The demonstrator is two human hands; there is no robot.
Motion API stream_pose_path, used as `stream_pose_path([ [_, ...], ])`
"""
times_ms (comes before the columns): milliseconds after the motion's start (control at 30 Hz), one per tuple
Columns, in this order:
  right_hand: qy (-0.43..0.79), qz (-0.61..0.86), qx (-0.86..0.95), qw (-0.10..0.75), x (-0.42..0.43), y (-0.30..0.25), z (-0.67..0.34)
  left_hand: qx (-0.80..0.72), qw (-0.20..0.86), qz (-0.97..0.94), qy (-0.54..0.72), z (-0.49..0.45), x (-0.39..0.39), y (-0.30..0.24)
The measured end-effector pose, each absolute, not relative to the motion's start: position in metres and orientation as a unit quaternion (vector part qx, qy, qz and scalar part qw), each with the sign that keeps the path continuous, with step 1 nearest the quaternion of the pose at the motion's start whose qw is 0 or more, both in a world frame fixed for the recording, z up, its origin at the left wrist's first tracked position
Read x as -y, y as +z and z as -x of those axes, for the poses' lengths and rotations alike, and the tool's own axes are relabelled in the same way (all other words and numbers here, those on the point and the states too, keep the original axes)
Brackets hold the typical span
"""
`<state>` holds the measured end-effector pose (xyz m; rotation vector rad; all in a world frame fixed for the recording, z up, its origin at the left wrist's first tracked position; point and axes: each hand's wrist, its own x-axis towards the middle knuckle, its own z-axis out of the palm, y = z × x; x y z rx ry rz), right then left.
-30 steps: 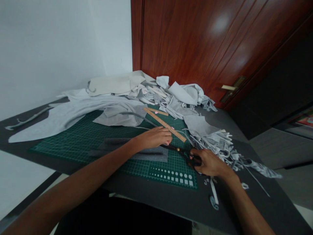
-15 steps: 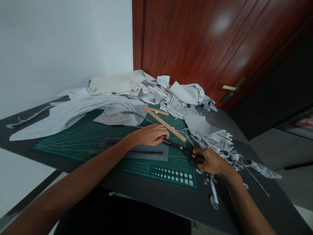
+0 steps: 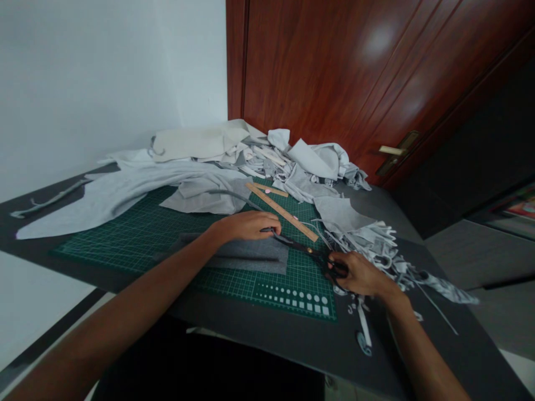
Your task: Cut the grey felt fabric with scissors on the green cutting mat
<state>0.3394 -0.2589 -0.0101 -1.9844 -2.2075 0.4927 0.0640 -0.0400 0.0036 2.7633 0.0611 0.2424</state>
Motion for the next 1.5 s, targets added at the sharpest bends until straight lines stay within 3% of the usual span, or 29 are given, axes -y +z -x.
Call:
stream_pose_path([
  [867, 0.176, 0.657, 0.729, 0.072, 0.259, -0.012, -0.339, 0.012, 0.116, -0.978, 0.172, -0.073, 0.041, -0.005],
  [1500, 0.179, 0.649, 0.736, 0.070, 0.259, -0.013, -0.337, -0.006, 0.223, -0.958, 0.180, -0.082, 0.053, -0.011],
])
